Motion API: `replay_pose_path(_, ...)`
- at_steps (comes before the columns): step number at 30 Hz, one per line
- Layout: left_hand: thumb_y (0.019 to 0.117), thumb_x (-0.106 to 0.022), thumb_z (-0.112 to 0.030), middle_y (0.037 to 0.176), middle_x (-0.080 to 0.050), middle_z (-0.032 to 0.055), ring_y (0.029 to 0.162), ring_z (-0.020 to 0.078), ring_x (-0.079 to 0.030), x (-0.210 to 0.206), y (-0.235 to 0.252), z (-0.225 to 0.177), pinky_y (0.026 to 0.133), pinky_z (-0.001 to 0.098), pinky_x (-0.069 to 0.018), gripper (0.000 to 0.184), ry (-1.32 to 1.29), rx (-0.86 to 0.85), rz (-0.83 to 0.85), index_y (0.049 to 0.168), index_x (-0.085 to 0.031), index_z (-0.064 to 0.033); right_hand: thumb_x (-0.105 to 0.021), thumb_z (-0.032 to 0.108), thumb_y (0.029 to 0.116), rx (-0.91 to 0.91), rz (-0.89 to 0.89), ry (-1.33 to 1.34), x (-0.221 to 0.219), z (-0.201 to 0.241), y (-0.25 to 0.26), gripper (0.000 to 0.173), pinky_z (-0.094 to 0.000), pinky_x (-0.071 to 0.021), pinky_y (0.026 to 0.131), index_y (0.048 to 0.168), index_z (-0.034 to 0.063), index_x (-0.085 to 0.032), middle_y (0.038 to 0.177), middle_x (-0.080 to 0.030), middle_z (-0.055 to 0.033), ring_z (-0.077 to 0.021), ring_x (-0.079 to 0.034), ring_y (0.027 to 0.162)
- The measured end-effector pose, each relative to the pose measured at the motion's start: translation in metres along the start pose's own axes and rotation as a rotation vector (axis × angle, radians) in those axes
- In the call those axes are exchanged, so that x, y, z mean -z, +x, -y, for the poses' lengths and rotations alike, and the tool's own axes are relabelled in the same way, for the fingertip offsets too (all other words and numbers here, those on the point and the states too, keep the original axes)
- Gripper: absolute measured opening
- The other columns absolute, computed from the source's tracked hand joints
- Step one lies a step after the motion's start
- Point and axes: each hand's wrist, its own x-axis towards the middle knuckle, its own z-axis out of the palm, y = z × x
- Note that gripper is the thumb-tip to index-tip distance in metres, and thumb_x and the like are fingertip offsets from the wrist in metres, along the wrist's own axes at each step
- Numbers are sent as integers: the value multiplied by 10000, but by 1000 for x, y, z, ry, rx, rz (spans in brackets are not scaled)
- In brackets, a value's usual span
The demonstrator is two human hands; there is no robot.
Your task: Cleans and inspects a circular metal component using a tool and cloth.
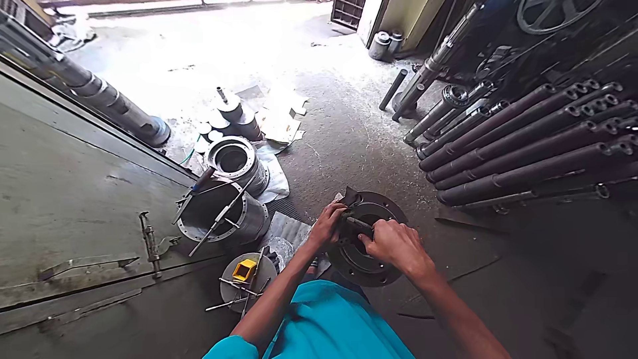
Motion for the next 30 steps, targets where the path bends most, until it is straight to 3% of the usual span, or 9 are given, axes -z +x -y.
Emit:
replay_pose_path(7, 980, -505, -106, 1404, -605, 149, 1440, 298, -451, 2, 3, -1, 1208, 444, -360, 348, 29, 19, 23, 1285, -644, -11, -523, 606, 977, 6, 2, -22, -2, -3, -10, 575, -578, -519, 788, 1015, 57, -690, 1012, -708, -178, -366, -690, 1003)
replay_pose_path(13, 985, -516, -116, 1396, -601, 173, 1409, 303, -484, 0, 3, 1, 1187, 443, -389, 358, 36, 13, 7, 1305, -631, -6, -522, 603, 984, -15, 6, 24, 1, -6, -17, 573, -575, -518, 823, 1080, 67, -698, 1038, -711, -173, -365, -685, 1031)
replay_pose_path(18, 964, -551, -93, 1338, -623, 208, 1275, 289, -603, -5, -1, -8, 1087, 419, -499, 348, 24, 76, -220, 1276, -643, 29, -521, 632, 978, -58, -61, 62, -10, -25, -21, 600, -597, -522, 801, 1106, 76, -709, 1046, -714, -188, -391, -688, 1029)
replay_pose_path(21, 949, -557, -109, 1294, -647, 194, 1223, 267, -623, -8, -4, -15, 1073, 418, -501, 367, -50, 202, -376, 1270, -645, 44, -535, 615, 984, -148, -127, 152, -12, -46, -18, 602, -633, -517, 808, 1086, 47, -706, 1053, -710, -223, -421, -685, 1029)
replay_pose_path(25, 962, -547, -68, 1274, -651, 178, 1221, 229, -617, -3, -7, -11, 1089, 388, -489, 360, -143, 246, -416, 1297, -618, 42, -577, 573, 985, -257, -216, 280, -8, -85, -16, 578, -663, -494, 810, 998, 9, -703, 983, -703, -251, -452, -678, 988)
replay_pose_path(30, 969, -542, -74, 1240, -658, 176, 1170, 214, -639, 4, -11, -14, 1045, 375, -519, 352, -199, 306, -428, 1291, -610, 49, -603, 552, 986, -250, -273, 402, -24, -114, -31, 507, -639, -494, 784, 957, 58, -715, 891, -722, -186, -390, -700, 895)
